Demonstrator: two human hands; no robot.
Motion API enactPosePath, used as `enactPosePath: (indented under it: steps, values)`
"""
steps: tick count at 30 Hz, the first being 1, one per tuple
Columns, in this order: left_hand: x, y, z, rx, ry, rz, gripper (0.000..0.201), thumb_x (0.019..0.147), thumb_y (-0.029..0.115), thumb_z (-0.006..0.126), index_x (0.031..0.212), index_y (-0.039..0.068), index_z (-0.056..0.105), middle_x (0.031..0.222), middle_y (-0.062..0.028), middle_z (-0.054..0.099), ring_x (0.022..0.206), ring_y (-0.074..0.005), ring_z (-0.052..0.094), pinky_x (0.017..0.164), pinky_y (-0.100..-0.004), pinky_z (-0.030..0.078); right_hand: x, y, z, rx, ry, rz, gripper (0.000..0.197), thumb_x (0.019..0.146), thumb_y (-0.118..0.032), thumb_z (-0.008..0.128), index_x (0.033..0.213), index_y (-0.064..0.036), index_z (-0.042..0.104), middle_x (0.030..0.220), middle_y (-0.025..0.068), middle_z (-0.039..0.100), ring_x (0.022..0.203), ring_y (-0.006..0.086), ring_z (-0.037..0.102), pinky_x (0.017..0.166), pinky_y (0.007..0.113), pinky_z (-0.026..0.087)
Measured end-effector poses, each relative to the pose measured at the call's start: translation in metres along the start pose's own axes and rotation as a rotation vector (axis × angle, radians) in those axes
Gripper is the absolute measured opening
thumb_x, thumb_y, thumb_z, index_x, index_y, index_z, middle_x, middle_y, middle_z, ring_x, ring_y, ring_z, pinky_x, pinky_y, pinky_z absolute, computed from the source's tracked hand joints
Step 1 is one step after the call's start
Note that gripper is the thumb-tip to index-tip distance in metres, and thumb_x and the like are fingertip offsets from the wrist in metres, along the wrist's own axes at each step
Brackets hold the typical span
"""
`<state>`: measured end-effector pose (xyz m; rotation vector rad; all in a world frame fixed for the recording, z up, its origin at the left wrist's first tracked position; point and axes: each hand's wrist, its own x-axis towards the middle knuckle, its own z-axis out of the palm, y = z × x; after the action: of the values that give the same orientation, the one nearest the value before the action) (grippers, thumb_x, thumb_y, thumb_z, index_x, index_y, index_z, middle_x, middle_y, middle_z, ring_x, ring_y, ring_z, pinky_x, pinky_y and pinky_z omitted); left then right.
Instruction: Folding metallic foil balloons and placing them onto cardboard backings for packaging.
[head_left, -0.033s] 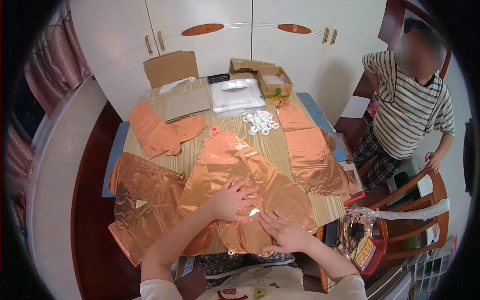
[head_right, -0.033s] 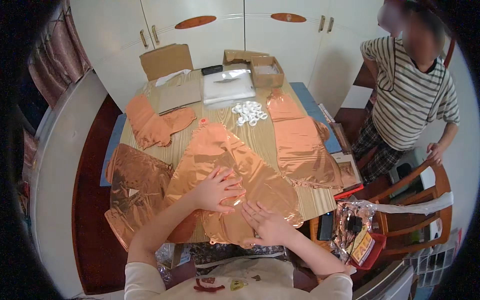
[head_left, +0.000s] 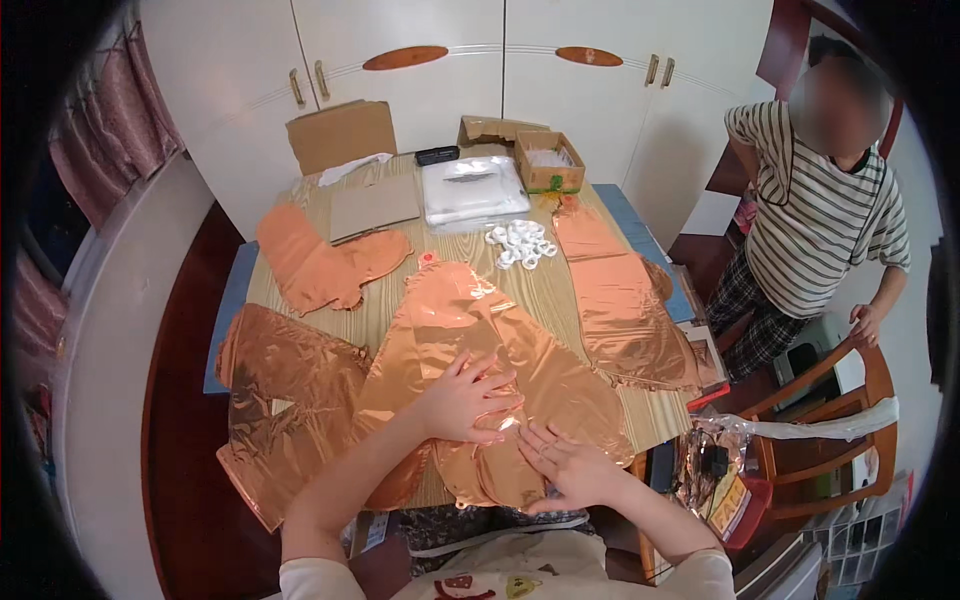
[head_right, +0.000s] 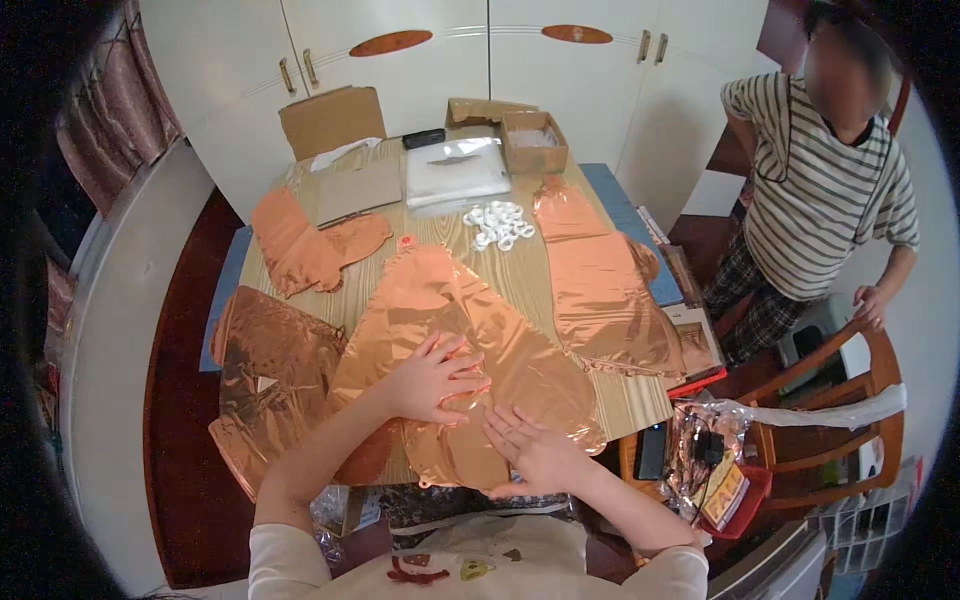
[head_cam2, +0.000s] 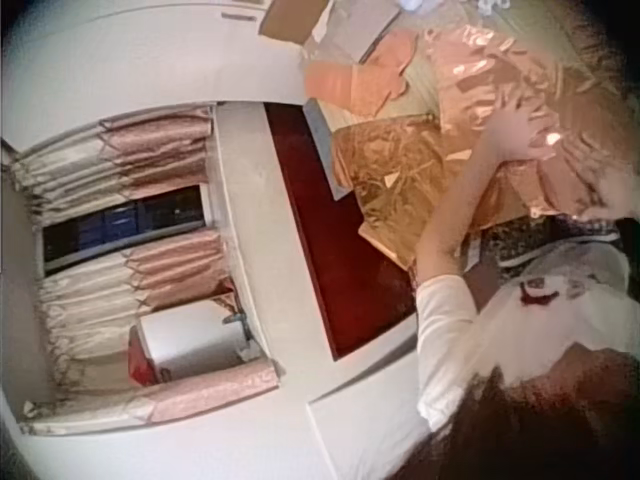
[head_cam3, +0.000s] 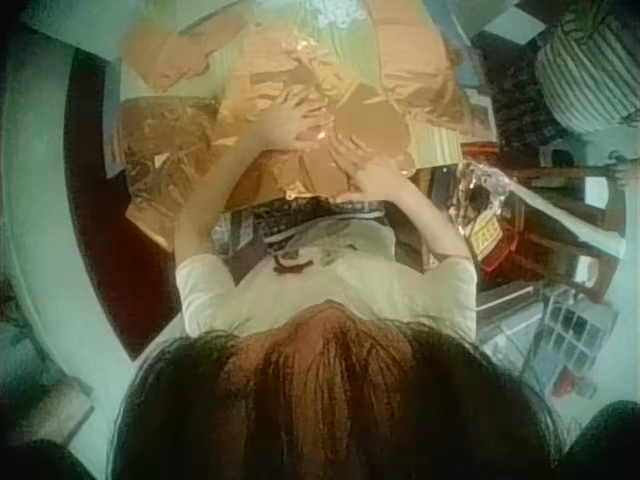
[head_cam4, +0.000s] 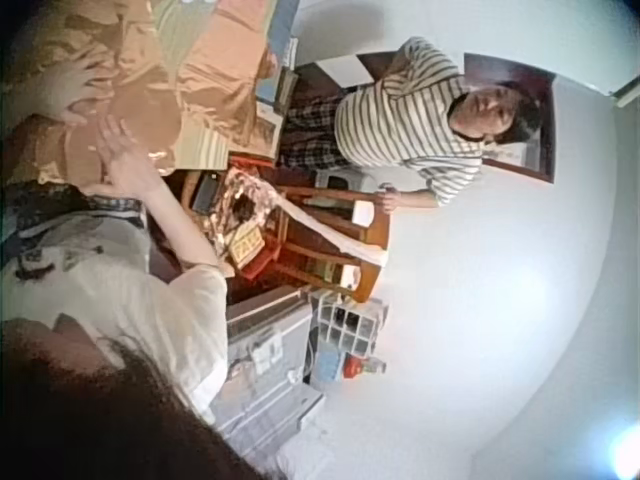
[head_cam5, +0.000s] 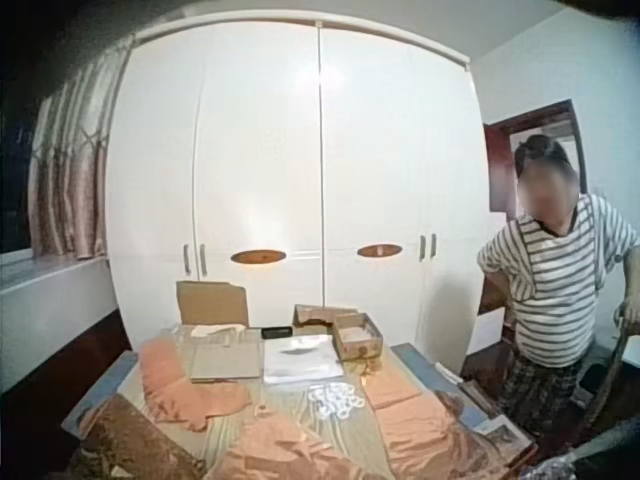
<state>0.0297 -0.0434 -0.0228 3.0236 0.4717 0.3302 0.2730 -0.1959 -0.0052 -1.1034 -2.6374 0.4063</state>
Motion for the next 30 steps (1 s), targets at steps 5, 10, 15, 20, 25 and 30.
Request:
enactPosePath:
  steps: [5,10,15,20,25,30]
  values:
    - [-0.001,0.0,0.002,0.003,0.011,0.006,0.064,0.082,0.065,0.059,0.136,0.03,0.057,0.143,-0.0061,0.051,0.137,-0.0373,0.038,0.112,-0.0616,0.023,-0.017,0.0,0.007,-0.17,0.027,-0.116,0.058,0.083,-0.026,0.068,0.133,-0.0016,0.054,0.141,0.0144,0.052,0.133,0.0263,0.048,0.114,0.043,0.035]
    - [-0.001,0.001,0.001,-0.004,0.011,-0.021,0.066,0.082,0.067,0.056,0.137,0.029,0.056,0.144,-0.0054,0.051,0.137,-0.0361,0.039,0.113,-0.0617,0.021,-0.022,-0.003,0.029,-0.181,0.292,-0.179,0.032,0.079,-0.014,0.068,0.11,-0.0069,0.071,0.121,0.0076,0.068,0.118,0.0208,0.062,0.104,0.038,0.048]
    - [0.0,0.002,-0.002,-0.009,0.031,-0.008,0.068,0.081,0.065,0.06,0.136,0.026,0.057,0.143,-0.006,0.051,0.136,-0.0366,0.039,0.111,-0.0607,0.025,-0.023,-0.01,0.037,-0.185,0.484,-0.177,0.017,0.079,-0.009,0.07,0.095,-0.0071,0.074,0.108,0.0052,0.072,0.109,0.0179,0.067,0.097,0.034,0.053]
    - [-0.003,0.002,0.002,-0.022,0.009,-0.032,0.07,0.083,0.067,0.056,0.137,0.023,0.055,0.147,-0.0046,0.047,0.139,-0.0352,0.037,0.114,-0.0601,0.02,-0.028,-0.01,0.035,-0.212,0.459,-0.214,0.015,0.079,-0.008,0.069,0.093,-0.008,0.073,0.105,0.0048,0.073,0.106,0.0172,0.068,0.095,0.033,0.054]
    - [-0.003,0.002,0.001,-0.02,0.008,-0.039,0.071,0.083,0.067,0.055,0.139,0.023,0.053,0.147,-0.0054,0.047,0.139,-0.0352,0.036,0.115,-0.0595,0.019,-0.033,-0.01,0.024,-0.248,0.439,-0.309,0.014,0.079,-0.012,0.07,0.092,-0.0078,0.073,0.102,0.0042,0.073,0.103,0.0176,0.069,0.095,0.032,0.055]
    - [-0.002,0.003,0.0,-0.023,-0.012,-0.044,0.073,0.083,0.067,0.055,0.141,0.023,0.051,0.148,-0.0057,0.046,0.14,-0.0355,0.035,0.115,-0.0598,0.019,-0.03,-0.009,0.019,0.028,0.453,-0.215,0.021,0.079,-0.02,0.074,0.096,-0.0082,0.072,0.104,0.0035,0.072,0.104,0.0188,0.068,0.094,0.034,0.053]
